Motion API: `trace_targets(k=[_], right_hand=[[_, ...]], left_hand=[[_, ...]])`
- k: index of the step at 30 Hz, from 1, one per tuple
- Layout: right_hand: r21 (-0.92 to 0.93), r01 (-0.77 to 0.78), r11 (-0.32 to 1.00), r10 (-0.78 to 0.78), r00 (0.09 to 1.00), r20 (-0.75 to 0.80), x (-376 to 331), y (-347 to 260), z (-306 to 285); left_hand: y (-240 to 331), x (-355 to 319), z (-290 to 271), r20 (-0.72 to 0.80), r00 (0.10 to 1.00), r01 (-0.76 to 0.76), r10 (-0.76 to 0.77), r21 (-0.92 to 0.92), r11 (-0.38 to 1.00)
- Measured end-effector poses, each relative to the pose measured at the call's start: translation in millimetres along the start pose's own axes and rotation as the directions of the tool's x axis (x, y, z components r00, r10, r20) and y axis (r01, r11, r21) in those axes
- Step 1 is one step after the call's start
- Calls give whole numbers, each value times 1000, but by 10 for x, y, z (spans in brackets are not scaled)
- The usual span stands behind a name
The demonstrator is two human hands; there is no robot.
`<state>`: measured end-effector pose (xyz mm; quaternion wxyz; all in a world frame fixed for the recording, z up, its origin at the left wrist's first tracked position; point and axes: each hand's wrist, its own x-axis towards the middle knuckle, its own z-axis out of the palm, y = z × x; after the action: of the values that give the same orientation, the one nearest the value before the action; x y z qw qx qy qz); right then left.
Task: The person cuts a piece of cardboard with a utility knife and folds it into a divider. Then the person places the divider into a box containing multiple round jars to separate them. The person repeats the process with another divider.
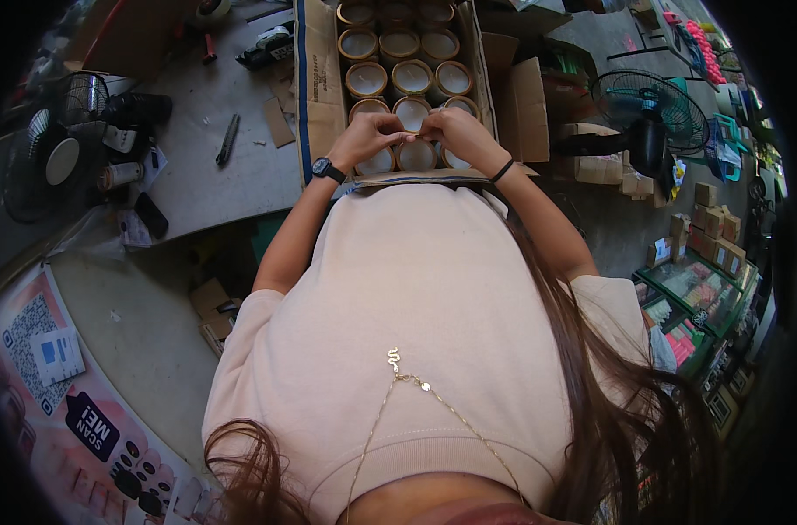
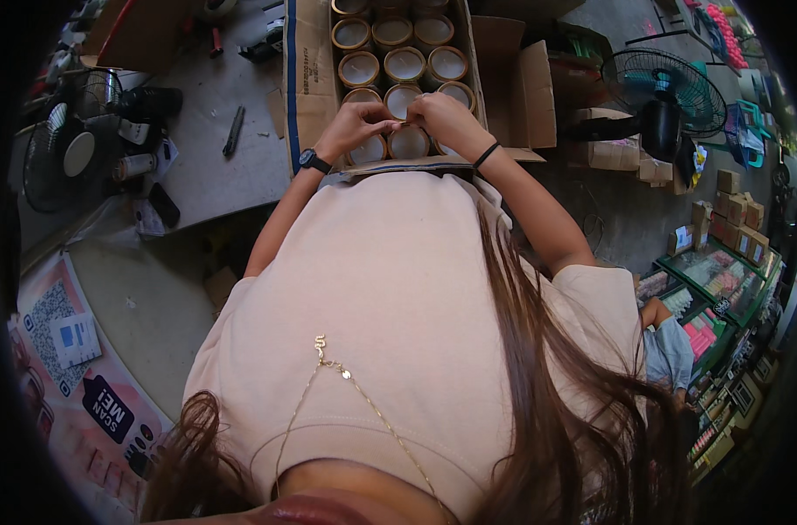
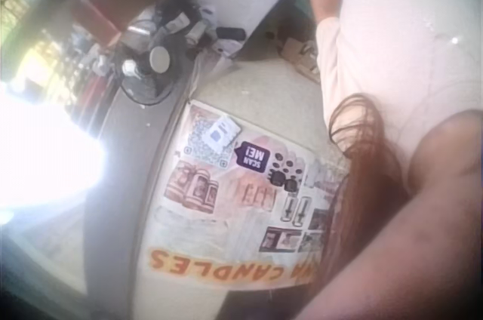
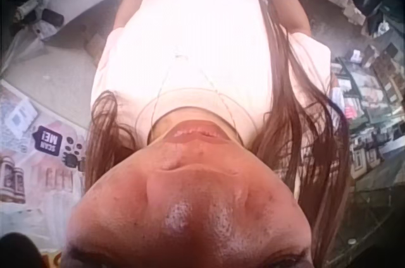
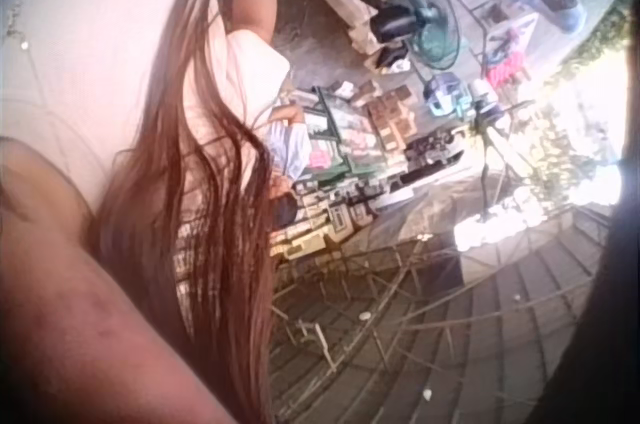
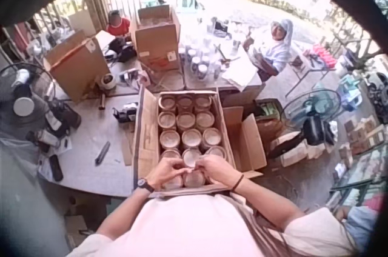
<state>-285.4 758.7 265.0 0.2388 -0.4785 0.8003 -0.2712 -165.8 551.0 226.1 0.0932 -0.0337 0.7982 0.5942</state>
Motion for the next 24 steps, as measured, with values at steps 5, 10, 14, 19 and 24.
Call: trace_targets(k=[5, 10, 14, 19, 24], right_hand=[[-75, -166, 983, 168, 985, 32, 109, -83, 80], [73, -315, 946, 304, 944, 130, 239, 320, 275], [-39, -297, 954, 296, 955, -20, 266, 349, 308], [-143, -331, 933, 332, 943, -16, 272, 378, 334], [-272, -276, 922, 248, 959, -134, 287, 476, 509]], left_hand=[[-130, 14, 38, -42, 994, 98, -97, 32, 995], [-83, 32, 120, -20, 988, 151, -150, 178, 972], [-187, 27, 166, -72, 991, 121, -109, 193, 974], [-171, 50, 168, -55, 998, 23, -5, 346, 938], [-198, 90, 225, -70, 997, 8, 18, 352, 936]])
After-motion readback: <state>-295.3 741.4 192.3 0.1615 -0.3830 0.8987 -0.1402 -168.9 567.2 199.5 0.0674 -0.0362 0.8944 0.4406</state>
